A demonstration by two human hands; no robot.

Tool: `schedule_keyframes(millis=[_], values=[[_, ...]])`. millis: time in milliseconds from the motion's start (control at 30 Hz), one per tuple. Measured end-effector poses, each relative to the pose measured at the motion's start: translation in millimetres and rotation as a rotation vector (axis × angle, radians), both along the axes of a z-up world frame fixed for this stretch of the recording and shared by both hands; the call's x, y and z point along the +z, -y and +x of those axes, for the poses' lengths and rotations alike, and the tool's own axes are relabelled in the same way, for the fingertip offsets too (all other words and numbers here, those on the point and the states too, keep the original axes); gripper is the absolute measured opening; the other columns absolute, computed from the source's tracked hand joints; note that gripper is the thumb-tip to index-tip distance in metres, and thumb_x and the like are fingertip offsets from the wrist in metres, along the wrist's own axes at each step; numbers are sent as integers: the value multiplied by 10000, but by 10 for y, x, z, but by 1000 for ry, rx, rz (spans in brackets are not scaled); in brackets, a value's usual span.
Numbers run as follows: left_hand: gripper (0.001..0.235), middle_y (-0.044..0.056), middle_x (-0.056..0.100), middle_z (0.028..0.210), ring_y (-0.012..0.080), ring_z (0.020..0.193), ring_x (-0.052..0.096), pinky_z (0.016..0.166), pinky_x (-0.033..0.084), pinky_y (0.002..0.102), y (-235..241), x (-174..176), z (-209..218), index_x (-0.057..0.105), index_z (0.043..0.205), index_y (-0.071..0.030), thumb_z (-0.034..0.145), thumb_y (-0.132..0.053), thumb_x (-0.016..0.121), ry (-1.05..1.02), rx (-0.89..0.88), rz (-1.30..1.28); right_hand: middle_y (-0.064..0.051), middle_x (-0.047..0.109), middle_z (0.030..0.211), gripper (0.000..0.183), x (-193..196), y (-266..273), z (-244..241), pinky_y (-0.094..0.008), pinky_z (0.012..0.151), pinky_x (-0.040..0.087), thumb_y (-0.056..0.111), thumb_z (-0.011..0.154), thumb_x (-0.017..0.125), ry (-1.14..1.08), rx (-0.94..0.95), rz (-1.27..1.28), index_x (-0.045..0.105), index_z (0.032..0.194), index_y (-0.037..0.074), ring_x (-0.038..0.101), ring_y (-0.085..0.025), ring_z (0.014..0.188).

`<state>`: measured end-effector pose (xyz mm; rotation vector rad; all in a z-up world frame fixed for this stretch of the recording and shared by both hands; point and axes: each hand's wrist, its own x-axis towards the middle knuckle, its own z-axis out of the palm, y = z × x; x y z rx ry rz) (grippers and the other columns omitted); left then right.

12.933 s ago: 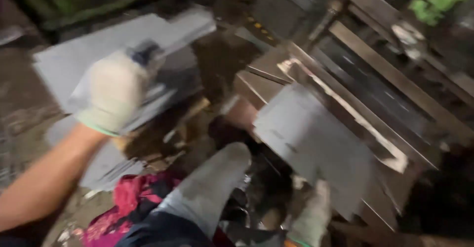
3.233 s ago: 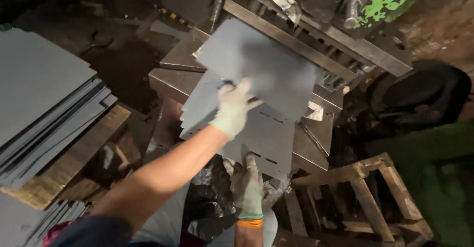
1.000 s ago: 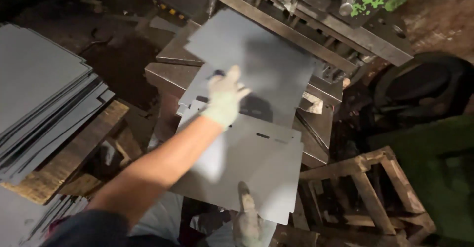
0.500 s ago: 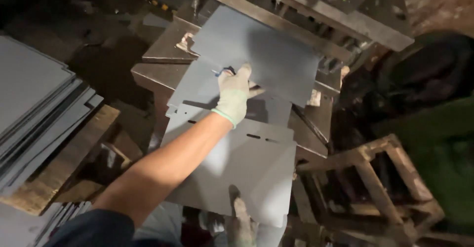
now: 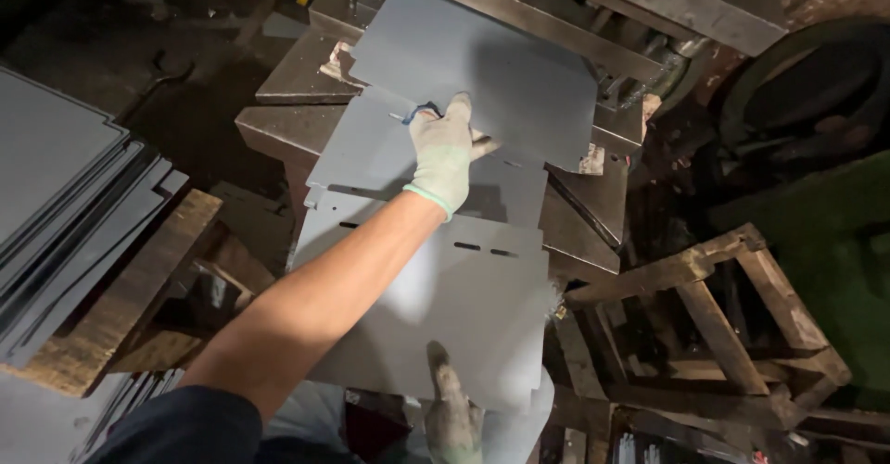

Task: Repeatedly loading metal sheets into a industrial press machine for processing.

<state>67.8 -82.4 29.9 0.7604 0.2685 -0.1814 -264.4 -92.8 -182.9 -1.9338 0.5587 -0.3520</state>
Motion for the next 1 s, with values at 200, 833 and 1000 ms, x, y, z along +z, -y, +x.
schedule_keyframes(millis=[200, 833, 1000], values=[[274, 144, 577, 874, 235, 669, 610, 612, 674, 451, 73, -126, 9, 410, 1071, 11, 942, -126, 610, 8, -3, 22, -180, 721, 1328, 425, 163, -38, 117, -445, 1084, 507, -15, 914, 627, 274, 122, -106, 684, 1335, -12, 666, -307, 1224], [546, 129, 643, 972, 237, 847, 664, 726, 569, 395, -242, -236, 17, 521, 1145, 13, 857, -408, 715, 183, -243, 254, -144, 753, 1199, 416, 191, 237, 38, -299, 825, 626, 232, 906, 802, 228, -15, 27, 730, 1236, -12, 739, -203, 1016], [749, 115, 696, 1023, 171, 930, 629, 823, 501, 279, -1182, -85, -9, 693, 1145, 62, 845, -622, 748, 694, -909, 1129, -109, 660, 1354, 539, 929, 506, 384, -275, 787, 571, 231, 909, 700, 172, 304, 434, 574, 1388, 17, 681, -189, 1200]])
